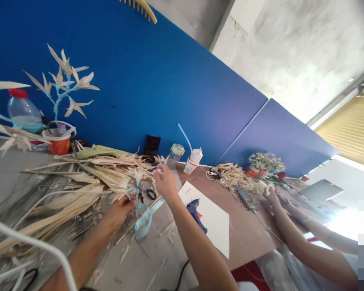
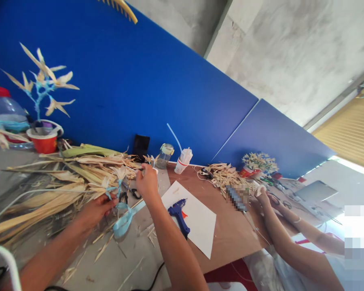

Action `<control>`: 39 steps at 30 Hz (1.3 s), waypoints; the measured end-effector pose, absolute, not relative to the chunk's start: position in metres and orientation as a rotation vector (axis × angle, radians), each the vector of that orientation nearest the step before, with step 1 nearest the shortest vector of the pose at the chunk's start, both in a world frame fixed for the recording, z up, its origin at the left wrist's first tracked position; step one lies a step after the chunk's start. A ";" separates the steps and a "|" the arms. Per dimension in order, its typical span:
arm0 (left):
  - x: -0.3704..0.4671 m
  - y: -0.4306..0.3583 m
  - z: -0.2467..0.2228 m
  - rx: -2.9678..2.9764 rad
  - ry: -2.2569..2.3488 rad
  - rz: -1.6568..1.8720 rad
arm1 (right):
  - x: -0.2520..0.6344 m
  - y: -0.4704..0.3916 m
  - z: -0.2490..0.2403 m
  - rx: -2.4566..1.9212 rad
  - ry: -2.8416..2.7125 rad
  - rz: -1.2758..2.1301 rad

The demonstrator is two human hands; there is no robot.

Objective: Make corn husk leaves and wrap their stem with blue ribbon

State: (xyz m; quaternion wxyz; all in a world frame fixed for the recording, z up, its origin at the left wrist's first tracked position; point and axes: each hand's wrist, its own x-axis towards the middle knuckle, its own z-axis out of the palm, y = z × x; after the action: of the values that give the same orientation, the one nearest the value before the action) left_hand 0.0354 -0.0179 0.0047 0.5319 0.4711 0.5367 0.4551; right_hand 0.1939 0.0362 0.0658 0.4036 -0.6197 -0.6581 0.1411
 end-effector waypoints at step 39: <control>0.031 -0.012 -0.018 0.973 1.311 1.111 | 0.132 0.217 0.049 -1.991 -1.243 0.080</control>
State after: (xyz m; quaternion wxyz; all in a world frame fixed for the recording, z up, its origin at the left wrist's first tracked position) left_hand 0.0307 -0.0118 -0.0176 0.5508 0.4112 0.5540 0.4697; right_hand 0.1325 0.2167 0.0493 0.3864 -0.7820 -0.4881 0.0315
